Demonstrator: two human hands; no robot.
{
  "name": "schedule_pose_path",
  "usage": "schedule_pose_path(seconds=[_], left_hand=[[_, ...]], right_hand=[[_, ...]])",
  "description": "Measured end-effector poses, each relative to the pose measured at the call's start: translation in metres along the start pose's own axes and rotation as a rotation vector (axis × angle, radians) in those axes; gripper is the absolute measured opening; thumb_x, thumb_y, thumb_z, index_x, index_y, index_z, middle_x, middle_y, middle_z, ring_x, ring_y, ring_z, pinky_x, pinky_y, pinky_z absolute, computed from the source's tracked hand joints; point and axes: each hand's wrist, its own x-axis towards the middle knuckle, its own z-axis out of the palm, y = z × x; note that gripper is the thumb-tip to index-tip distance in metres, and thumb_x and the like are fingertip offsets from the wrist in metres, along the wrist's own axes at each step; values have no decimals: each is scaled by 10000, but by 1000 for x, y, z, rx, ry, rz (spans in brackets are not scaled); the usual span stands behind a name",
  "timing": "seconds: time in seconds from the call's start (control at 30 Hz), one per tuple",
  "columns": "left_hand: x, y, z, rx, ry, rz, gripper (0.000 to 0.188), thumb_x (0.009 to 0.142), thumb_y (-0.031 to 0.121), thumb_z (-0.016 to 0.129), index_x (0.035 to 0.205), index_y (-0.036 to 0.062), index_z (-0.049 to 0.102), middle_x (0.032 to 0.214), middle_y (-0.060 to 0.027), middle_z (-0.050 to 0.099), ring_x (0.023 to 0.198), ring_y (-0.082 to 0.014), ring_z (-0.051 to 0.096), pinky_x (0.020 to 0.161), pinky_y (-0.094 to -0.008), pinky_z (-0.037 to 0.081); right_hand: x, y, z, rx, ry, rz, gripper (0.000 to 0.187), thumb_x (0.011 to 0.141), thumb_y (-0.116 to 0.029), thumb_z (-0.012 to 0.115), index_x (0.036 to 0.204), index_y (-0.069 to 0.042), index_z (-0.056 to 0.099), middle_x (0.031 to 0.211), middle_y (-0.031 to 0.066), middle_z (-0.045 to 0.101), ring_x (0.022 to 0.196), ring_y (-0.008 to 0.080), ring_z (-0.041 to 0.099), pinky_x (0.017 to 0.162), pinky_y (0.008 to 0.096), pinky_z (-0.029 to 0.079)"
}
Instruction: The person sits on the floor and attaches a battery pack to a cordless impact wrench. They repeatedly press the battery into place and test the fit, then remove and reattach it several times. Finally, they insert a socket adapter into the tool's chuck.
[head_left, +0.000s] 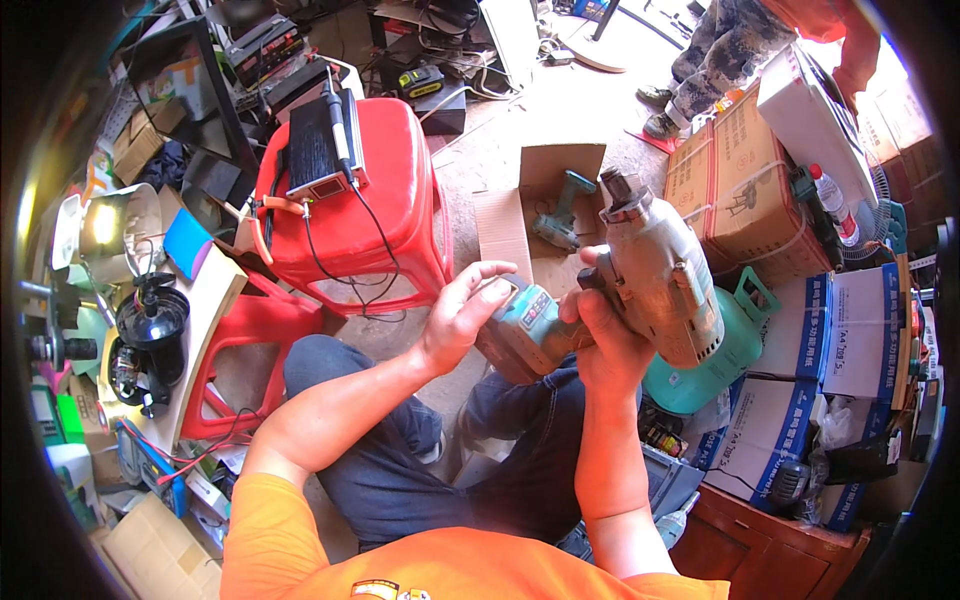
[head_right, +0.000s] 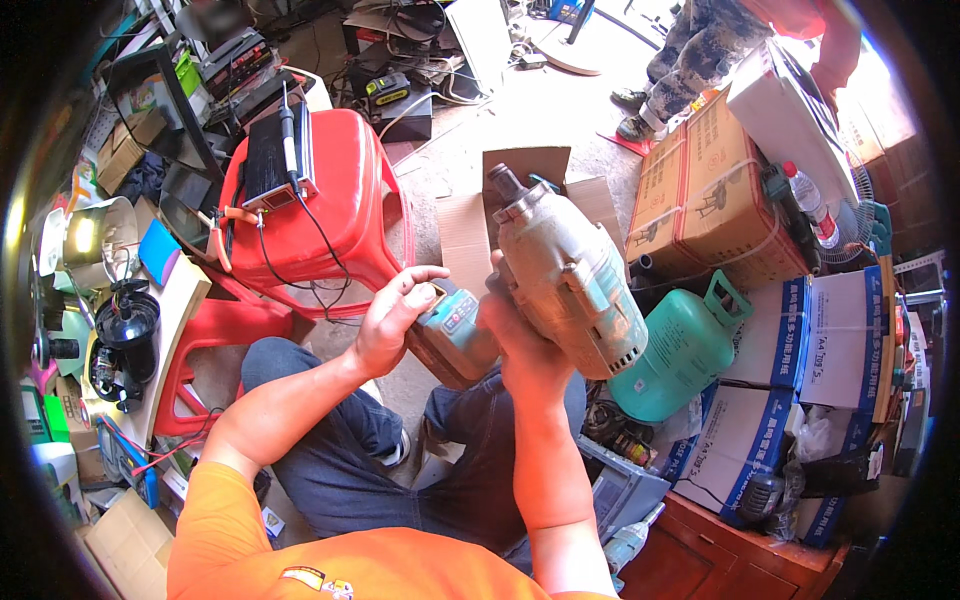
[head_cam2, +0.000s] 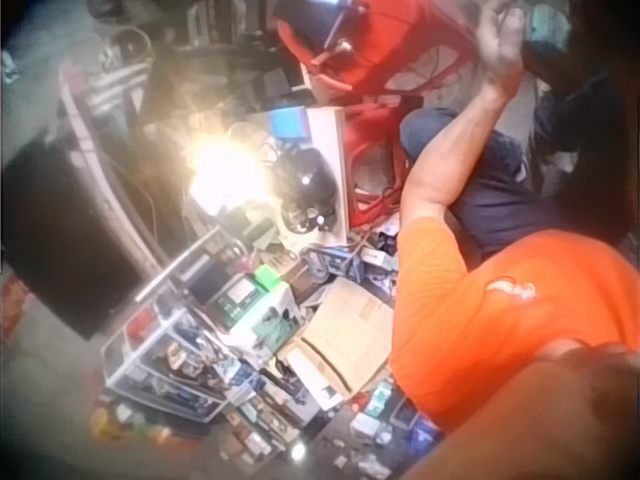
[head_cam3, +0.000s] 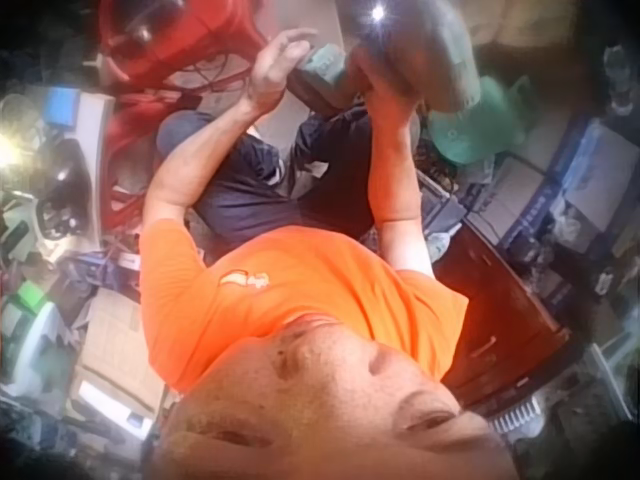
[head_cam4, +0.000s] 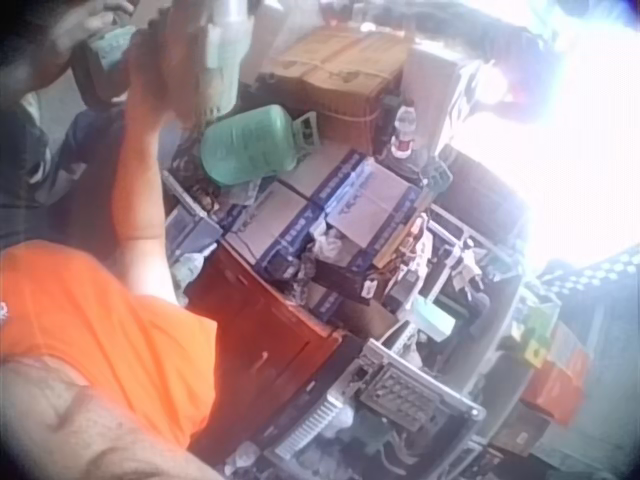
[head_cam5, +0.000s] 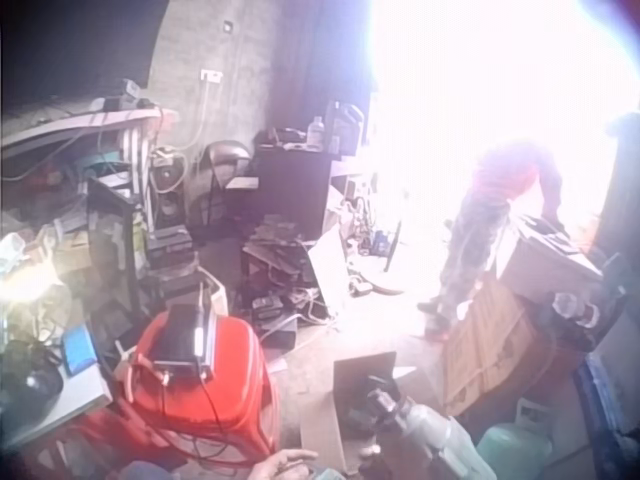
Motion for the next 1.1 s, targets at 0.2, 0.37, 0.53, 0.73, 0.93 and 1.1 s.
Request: schedule_pose_path(seconds=[0.2,0.37,0.53,0.73,0.93,1.1], left_hand=[[1,-1,1,20,3,1,401,966,251,530,1276,-2,504,1006,7,565,941,-49,520,876,-218,406],[0,-1,2,33,-2,-14,402,966,245,529,1280,-4,498,1005,7,567,942,-50,522,879,-218,405],[2,-5,1,6,-5,-6,409,962,239,535,1286,-7,493,1006,4,569,944,-52,525,882,-221,408],[2,-3,-1,15,-21,9,430,957,234,540,1303,-12,473,1054,-18,579,989,-73,540,909,-235,417],[4,-7,-7,42,-65,65,446,961,214,542,1338,-4,448,1082,-28,578,1010,-85,541,923,-251,422],[6,-2,-5,243,-118,95,433,993,211,534,1361,9,430,1114,-30,570,1019,-82,528,940,-261,421]], right_hand=[[3,-1,-1,75,-35,-11,506,853,-42,693,1301,43,472,1145,211,634,711,149,591,685,297,516],[4,-5,-2,166,-32,46,428,856,-34,681,1235,50,501,1013,171,632,708,158,578,686,303,500],[3,6,-12,30,-90,24,410,850,-36,684,1208,52,505,926,125,600,705,163,572,666,297,481],[-1,0,-2,146,-42,-14,471,842,-48,690,1253,55,485,1045,183,628,711,172,569,667,288,468],[-8,11,-19,346,-62,122,596,833,-21,675,1362,41,409,1166,212,601,748,183,570,694,306,461],[-8,16,-27,330,-244,-118,627,830,-28,690,1381,24,397,1225,205,573,755,185,564,704,311,461]])
